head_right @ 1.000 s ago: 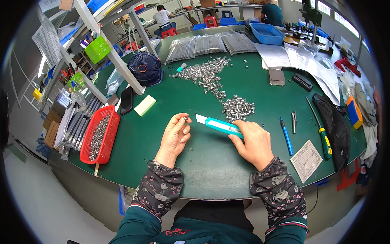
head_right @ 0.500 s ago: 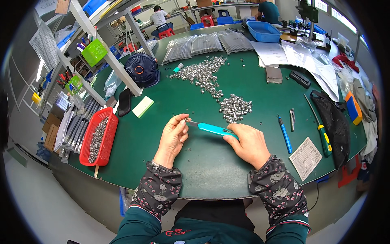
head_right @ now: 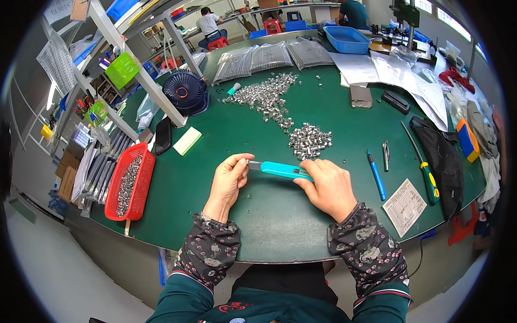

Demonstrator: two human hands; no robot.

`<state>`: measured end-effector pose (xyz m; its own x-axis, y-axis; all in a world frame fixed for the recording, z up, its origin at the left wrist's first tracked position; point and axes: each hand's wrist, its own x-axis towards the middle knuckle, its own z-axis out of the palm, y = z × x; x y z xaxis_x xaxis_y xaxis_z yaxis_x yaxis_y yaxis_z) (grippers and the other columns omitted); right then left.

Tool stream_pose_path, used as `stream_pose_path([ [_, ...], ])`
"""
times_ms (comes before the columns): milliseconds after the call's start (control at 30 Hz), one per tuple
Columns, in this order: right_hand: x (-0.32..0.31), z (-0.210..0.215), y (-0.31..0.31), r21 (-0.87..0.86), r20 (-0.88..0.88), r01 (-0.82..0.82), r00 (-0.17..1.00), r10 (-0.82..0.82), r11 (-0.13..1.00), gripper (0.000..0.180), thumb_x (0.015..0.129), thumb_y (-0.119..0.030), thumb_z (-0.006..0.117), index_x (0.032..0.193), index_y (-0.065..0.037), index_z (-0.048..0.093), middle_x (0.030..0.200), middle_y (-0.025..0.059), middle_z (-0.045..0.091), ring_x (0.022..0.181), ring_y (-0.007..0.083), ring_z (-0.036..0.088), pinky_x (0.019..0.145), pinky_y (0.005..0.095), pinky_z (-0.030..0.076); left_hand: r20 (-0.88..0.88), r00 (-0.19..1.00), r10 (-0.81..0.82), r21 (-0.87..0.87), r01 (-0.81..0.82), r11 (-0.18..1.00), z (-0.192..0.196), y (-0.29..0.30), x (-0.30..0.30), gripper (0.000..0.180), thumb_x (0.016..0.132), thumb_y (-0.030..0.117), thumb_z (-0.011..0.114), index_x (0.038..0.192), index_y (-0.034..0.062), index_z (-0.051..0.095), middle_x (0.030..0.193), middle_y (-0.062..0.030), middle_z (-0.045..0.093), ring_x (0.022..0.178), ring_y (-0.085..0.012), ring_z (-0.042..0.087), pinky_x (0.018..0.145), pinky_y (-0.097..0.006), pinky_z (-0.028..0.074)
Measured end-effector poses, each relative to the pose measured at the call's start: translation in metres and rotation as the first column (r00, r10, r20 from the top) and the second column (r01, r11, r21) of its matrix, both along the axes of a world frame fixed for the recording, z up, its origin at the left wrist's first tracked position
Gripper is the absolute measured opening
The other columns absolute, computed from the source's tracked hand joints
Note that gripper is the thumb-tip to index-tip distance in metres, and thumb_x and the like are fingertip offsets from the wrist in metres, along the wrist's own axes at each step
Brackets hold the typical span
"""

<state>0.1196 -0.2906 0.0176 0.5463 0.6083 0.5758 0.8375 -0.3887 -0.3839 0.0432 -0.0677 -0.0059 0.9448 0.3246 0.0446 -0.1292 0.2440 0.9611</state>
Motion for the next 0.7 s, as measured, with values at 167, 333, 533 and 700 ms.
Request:
stream_pose_path([
  [167,-0.0013,0.0029,0.0011,0.086,0.082,0.021,0.996,-0.028,0.996,0.027,0.071,-0.018,0.066,0.091,-0.005,0.054,0.075,0.0081,0.056,0.068,0.0257,0.055,0.056,0.0361,0.043,-0.016,0.997,0.077,-0.198,-0.079,0.977,0.0016,-0.0037,0.0009,0.016,0.087,0.017,0.053,0.095,0.0032,0.056,0.073,0.001,0.048,0.052,-0.0026,0.039,0.039,-0.014,0.029],
  [333,-0.0002,-0.0016,0.0019,0.118,0.076,-0.016,0.997,0.007,0.993,0.029,0.071,-0.019,0.066,0.093,-0.004,0.054,0.075,0.0092,0.057,0.069,0.0269,0.056,0.057,0.0366,0.044,0.075,0.997,-0.027,-0.269,0.047,0.962,0.0007,-0.0017,-0.0004,0.015,0.088,0.019,0.051,0.094,0.0051,0.053,0.077,-0.0014,0.051,0.054,-0.0036,0.041,0.038,-0.014,0.029],
  [533,0.0015,-0.0026,0.0013,0.098,0.046,-0.044,0.998,0.04,0.994,0.03,0.071,-0.02,0.065,0.093,-0.003,0.054,0.076,0.0098,0.057,0.07,0.0275,0.056,0.057,0.0375,0.044,0.087,0.996,-0.033,-0.332,0.06,0.941,0.0039,-0.0002,-0.0007,0.013,0.088,0.017,0.052,0.094,0.0058,0.053,0.078,-0.0024,0.053,0.053,-0.0042,0.042,0.036,-0.014,0.029],
  [700,0.0013,-0.0027,0.0018,0.093,0.016,-0.056,0.998,0.055,0.994,0.028,0.072,-0.021,0.065,0.092,-0.004,0.054,0.075,0.0099,0.057,0.069,0.028,0.056,0.057,0.0373,0.044,0.081,0.997,-0.011,-0.298,0.035,0.954,0.0003,0.0017,-0.0002,0.01,0.087,0.013,0.053,0.093,0.0058,0.053,0.081,-0.003,0.055,0.053,-0.0045,0.043,0.036,-0.015,0.029],
])
